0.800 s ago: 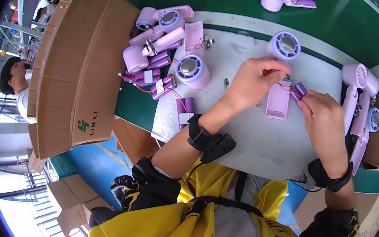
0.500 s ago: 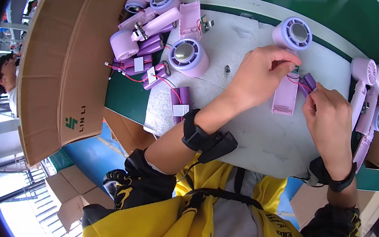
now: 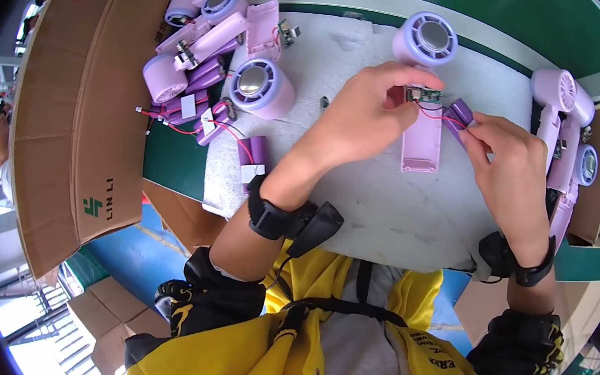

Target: Assembling components of small handheld portable fans on a factory production line.

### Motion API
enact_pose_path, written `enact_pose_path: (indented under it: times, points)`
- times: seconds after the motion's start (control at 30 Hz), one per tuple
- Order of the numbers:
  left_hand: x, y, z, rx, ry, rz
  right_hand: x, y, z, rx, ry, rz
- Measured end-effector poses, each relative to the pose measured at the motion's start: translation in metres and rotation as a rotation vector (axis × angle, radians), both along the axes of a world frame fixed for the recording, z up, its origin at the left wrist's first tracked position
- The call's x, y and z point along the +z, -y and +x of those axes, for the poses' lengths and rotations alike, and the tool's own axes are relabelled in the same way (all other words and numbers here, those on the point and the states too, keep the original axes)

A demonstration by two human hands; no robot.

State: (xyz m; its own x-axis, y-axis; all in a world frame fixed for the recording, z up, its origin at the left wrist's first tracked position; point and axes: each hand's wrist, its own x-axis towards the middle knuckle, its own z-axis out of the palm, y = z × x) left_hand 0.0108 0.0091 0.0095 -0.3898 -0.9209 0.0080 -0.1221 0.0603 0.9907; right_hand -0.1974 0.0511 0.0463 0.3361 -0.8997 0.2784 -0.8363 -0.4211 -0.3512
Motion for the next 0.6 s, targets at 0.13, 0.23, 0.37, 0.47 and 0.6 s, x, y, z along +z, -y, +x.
enact_pose_path:
  times: [0.13, 0.23, 0.37, 0.47, 0.6]
  points:
    - [0.0019, 0.0011, 0.0034, -0.013, 0.048, 0.0, 0.0008, 0.002, 0.003, -0.012, 0.088, 0.042]
    - [0.0006, 0.002, 0.0028, -0.006, 0.003, -0.01, 0.0007, 0.0003, 0.0047, -0.015, 0.033, 0.016]
    - [0.0081, 0.0011, 0.0075, -0.059, 0.097, 0.025, 0.0011, 0.0008, 0.004, -0.022, 0.048, 0.046]
    - [0.0079, 0.0009, 0.0091, -0.061, 0.08, 0.037, -0.0011, 0.0034, -0.0003, -0.042, 0.086, 0.068]
    - [0.0059, 0.0002, 0.0067, -0.027, 0.016, 0.021, 0.003, 0.0043, -0.0012, -0.049, 0.129, 0.127]
